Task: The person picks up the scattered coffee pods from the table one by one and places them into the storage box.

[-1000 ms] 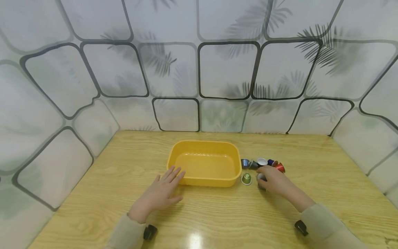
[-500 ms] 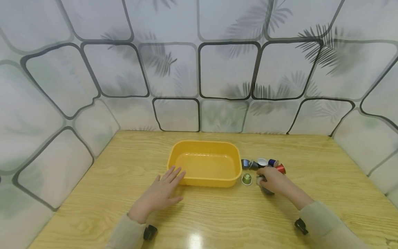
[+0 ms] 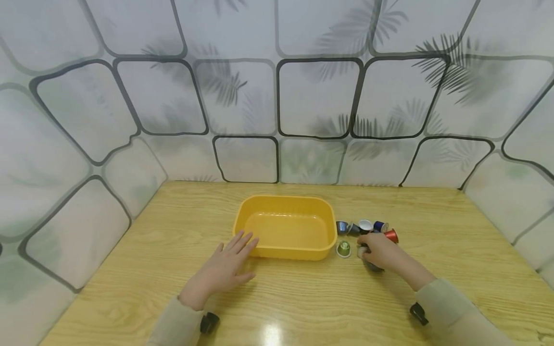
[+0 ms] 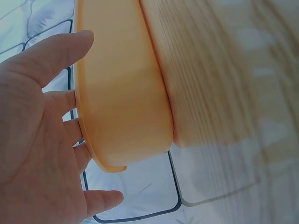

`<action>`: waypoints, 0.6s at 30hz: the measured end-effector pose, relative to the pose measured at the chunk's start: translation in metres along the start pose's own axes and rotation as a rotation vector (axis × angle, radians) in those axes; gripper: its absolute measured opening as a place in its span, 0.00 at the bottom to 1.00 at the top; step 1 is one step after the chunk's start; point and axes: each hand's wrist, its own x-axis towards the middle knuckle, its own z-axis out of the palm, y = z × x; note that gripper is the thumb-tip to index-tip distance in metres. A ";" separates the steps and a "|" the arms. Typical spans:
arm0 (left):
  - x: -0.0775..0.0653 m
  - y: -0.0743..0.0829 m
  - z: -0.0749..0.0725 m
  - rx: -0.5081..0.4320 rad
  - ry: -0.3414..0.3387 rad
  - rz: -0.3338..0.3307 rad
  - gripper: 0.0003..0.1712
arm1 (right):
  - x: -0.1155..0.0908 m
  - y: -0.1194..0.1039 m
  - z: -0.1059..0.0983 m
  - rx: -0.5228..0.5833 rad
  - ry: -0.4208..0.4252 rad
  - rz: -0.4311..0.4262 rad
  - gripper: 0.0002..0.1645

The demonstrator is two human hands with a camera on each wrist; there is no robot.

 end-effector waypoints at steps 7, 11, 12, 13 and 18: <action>0.000 0.001 -0.001 -0.012 -0.008 -0.006 0.42 | -0.002 0.000 -0.001 -0.001 0.013 -0.011 0.13; 0.001 0.001 0.000 -0.005 -0.012 -0.009 0.42 | -0.004 -0.002 -0.007 0.057 0.026 0.007 0.14; 0.001 0.001 0.000 -0.003 -0.011 -0.008 0.42 | -0.005 -0.003 -0.009 0.072 0.031 0.015 0.15; 0.001 0.001 0.000 -0.003 -0.010 -0.007 0.42 | -0.005 -0.004 -0.011 0.085 0.038 0.022 0.15; 0.000 0.001 0.000 -0.013 0.003 -0.006 0.42 | -0.007 -0.008 -0.025 0.117 0.071 0.032 0.17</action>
